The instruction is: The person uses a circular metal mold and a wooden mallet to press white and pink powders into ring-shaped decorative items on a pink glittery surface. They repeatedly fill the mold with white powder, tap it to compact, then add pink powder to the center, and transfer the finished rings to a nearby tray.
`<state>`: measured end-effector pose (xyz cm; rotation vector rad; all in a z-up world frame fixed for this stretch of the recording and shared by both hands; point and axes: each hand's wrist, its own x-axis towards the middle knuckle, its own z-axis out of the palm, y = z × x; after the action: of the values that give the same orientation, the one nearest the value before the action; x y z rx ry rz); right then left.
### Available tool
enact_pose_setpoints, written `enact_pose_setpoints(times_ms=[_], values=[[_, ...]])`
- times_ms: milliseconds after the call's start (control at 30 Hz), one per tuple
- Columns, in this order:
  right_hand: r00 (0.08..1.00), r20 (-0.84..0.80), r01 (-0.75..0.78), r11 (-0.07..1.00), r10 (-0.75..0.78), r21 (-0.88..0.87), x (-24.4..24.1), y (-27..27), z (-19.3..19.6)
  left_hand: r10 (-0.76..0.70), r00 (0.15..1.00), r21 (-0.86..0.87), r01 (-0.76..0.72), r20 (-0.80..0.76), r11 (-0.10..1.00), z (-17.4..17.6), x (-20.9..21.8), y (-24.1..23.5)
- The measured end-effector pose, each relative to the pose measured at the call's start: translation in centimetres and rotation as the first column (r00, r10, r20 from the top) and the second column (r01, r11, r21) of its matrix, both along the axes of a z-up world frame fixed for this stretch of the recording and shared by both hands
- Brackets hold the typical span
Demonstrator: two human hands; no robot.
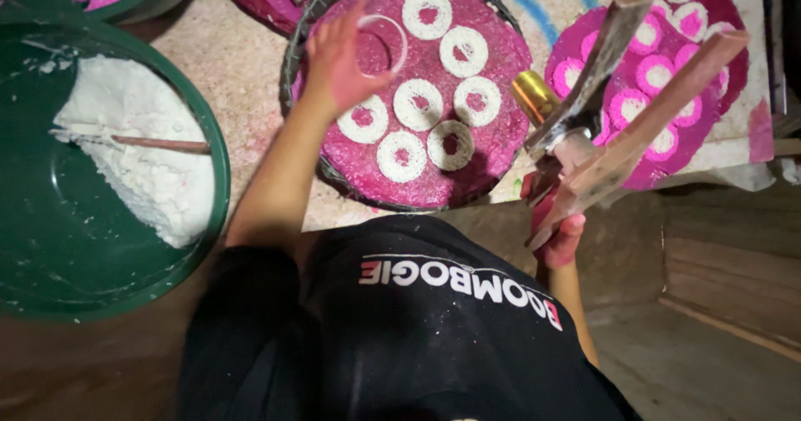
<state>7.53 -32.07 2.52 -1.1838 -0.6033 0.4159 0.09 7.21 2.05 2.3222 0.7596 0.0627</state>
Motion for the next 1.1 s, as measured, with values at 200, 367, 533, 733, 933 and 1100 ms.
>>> enact_pose_setpoints(times_ms=[200,367,533,733,933,1100], values=[[0.998,0.022,-0.065,0.998,0.065,0.013,-0.7,2.1,1.1,0.472,0.881,-0.286,-0.455,-0.008,0.844,-7.6,-4.2,6.2],[0.987,0.057,-0.152,0.988,0.151,0.022,-1.5,4.5,2.6,0.633,0.691,-0.567,-0.382,0.349,0.73,-11.3,-10.3,-0.3],[0.986,-0.004,-0.168,0.986,0.168,0.017,-2.1,6.9,2.4,0.463,0.773,-0.092,-0.473,0.433,0.876,-8.2,-14.8,-5.3],[0.964,-0.093,-0.245,0.968,0.248,0.042,-2.4,8.1,1.4,0.079,0.944,0.076,-0.109,0.32,0.991,-4.6,-11.3,-3.1],[0.98,-0.037,-0.194,0.981,0.195,0.024,-3.1,7.9,1.3,-0.038,0.988,0.213,0.005,0.149,0.977,-4.6,-8.9,-2.4],[0.982,-0.051,-0.181,0.983,0.181,0.017,-3.7,7.0,0.9,-0.07,0.99,0.214,0.042,0.125,0.976,-5.7,-6.4,-2.9]])
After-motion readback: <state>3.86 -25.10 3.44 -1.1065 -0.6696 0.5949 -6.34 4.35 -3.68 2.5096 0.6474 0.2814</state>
